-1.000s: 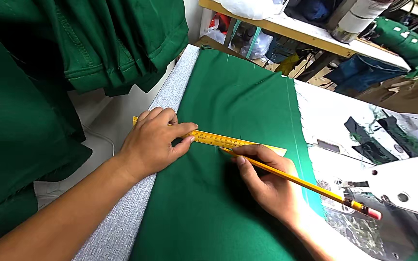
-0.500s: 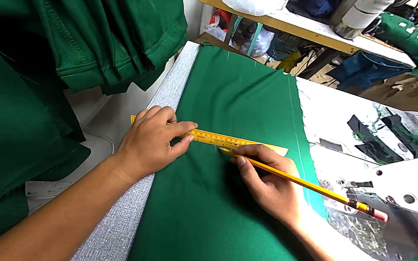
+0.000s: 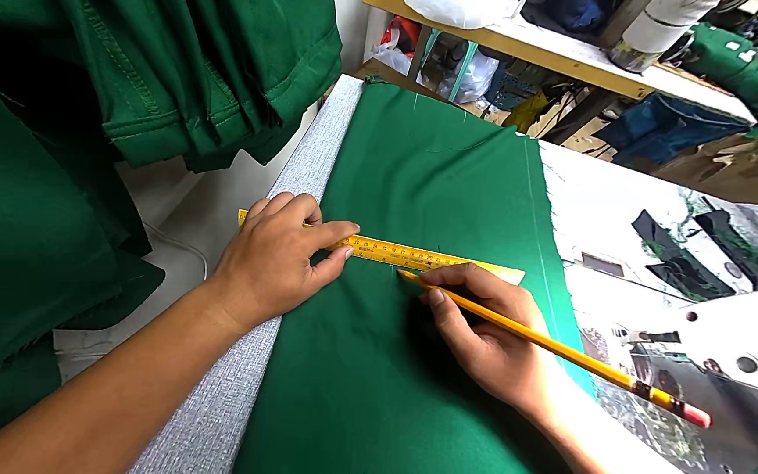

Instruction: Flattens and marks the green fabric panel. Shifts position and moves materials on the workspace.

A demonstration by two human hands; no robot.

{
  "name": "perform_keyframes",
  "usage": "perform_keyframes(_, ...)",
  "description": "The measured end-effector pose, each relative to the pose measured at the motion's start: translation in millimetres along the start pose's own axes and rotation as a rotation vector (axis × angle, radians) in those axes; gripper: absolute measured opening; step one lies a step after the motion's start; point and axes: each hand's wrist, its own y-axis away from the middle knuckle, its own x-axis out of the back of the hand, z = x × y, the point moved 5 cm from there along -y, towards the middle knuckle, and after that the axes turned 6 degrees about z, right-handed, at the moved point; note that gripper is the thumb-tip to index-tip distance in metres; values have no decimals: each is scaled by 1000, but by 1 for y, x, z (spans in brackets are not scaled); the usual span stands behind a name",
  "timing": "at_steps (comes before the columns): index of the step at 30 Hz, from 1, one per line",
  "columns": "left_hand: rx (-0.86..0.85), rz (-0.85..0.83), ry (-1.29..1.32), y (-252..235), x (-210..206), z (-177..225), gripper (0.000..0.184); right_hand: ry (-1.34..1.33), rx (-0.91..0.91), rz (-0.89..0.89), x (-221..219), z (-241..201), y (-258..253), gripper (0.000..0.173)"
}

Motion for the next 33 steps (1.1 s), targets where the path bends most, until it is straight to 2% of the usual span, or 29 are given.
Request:
perform_keyframes(8,-1,7,1,0,0,1,37,283,137,-163,6,-19,-29,18)
perform_keyframes(15,-10,17,1,0,1,1,37,249,-51,-314,-1,-21,-39,7)
perform_keyframes(16,-12,15,1,0,1,1,37,279,-52,-319,-2,-23,-42,9)
perform_keyframes(19,-11,11,-3,-1,1,0,38,420,10,-293,-8,-26,-50,26)
perform_keyframes(21,-8,12,-7,-1,0,1,38,402,-2,-227,-7,-21,-48,37)
perform_keyframes(25,0,17,-7,-2,0,-1,38,133,29,-38,24,-20,-18,27)
perform_keyframes(28,-5,14,-3,-1,-1,-1,39,209,120,-51,57,-34,28,24)
perform_keyframes(31,2,2,14,-3,-1,-2,39,295,183,-188,97,-50,69,17)
perform_keyframes(33,59,-86,83,-9,5,-4,35,299,73,-314,125,-59,92,26)
